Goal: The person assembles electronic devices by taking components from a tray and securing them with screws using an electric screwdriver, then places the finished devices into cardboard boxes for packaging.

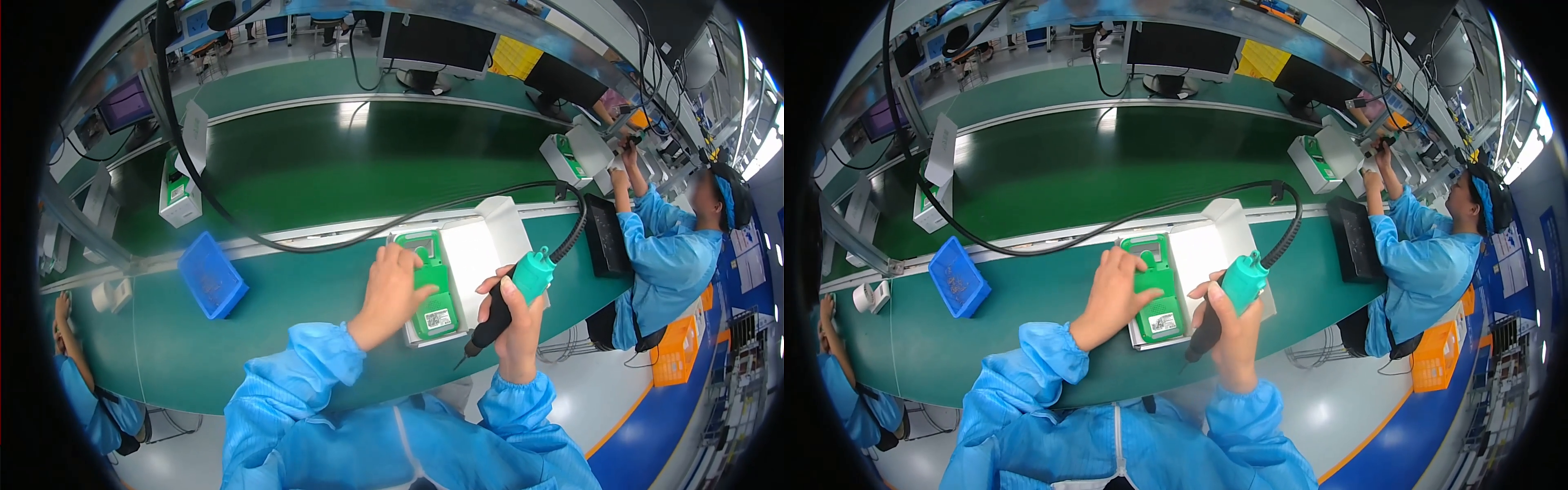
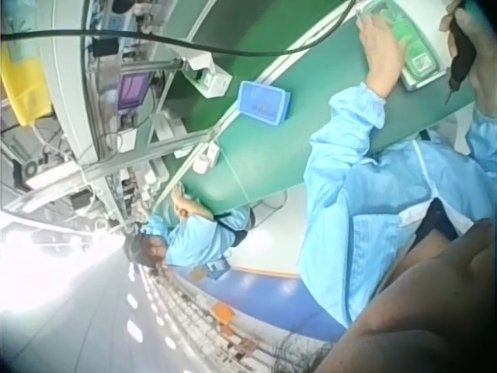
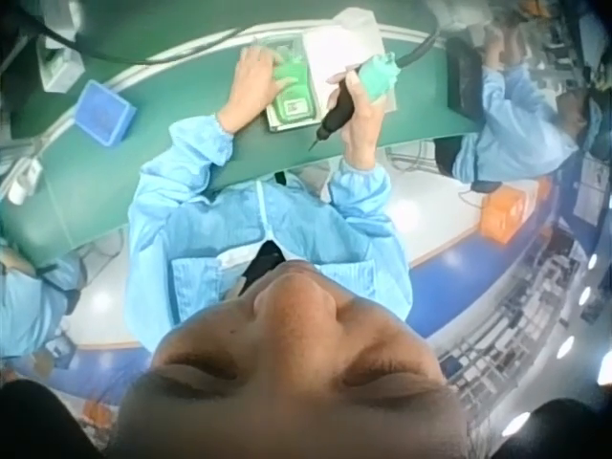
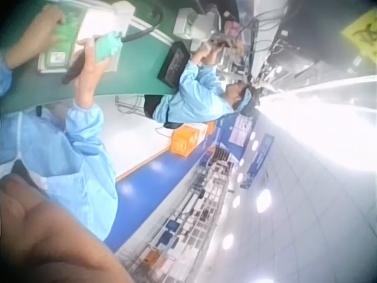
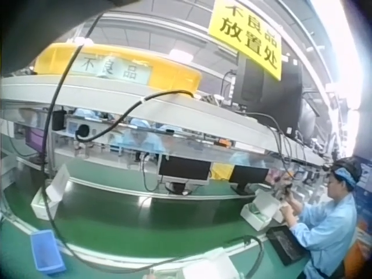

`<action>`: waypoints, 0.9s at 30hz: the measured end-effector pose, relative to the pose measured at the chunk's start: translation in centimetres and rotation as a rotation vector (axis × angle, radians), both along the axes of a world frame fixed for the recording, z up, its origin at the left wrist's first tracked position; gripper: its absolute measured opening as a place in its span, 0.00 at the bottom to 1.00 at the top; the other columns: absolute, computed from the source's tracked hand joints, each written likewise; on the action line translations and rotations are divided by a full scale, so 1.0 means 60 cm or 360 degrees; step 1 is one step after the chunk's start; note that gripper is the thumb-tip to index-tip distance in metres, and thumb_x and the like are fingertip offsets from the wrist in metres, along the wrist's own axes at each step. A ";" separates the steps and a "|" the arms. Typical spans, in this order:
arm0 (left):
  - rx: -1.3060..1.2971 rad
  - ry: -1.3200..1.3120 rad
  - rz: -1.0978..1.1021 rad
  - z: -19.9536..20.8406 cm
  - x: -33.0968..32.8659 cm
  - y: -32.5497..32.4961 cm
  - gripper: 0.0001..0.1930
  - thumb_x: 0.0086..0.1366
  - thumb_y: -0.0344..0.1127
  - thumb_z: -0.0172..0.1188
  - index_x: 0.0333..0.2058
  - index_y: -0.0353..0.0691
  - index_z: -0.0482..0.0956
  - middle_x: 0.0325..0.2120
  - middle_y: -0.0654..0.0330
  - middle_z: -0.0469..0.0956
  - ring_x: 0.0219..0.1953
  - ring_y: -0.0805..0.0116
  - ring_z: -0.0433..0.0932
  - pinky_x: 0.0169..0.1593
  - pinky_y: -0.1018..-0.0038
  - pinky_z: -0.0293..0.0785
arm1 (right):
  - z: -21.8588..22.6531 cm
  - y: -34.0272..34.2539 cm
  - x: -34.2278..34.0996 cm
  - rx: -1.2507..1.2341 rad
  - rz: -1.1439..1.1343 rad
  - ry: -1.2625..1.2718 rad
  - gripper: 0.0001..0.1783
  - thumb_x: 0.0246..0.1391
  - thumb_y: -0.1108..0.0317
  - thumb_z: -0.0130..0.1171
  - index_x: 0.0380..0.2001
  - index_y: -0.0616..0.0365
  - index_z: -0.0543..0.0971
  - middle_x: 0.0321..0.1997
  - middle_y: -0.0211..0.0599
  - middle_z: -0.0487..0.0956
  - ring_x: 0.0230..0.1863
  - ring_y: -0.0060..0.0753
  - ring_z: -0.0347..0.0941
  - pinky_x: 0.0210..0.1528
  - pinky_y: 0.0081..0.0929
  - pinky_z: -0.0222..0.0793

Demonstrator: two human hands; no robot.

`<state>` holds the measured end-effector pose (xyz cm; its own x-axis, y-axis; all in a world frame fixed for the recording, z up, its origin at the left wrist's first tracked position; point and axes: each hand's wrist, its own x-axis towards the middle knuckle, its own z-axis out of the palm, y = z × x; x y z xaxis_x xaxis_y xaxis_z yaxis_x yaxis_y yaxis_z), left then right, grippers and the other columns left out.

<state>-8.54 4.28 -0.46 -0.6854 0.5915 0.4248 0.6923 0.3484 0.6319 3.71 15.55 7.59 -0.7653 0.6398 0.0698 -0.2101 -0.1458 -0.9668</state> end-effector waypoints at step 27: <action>0.0309 -0.0251 0.0184 -0.004 -0.043 -0.010 0.07 0.56 0.32 0.56 0.32 0.36 0.73 0.32 0.52 0.71 0.32 0.51 0.75 0.33 0.63 0.72 | -0.028 0.013 -0.078 0.0002 0.0314 -0.0314 0.23 0.51 0.65 0.56 0.47 0.66 0.64 0.42 0.45 0.76 0.17 0.22 0.70 0.15 0.18 0.65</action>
<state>-11.10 3.70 -0.70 -0.8104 0.4235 0.4049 0.5425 0.2814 0.7915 -0.97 16.35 5.90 -0.8740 0.4772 -0.0921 0.0146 -0.1638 -0.9864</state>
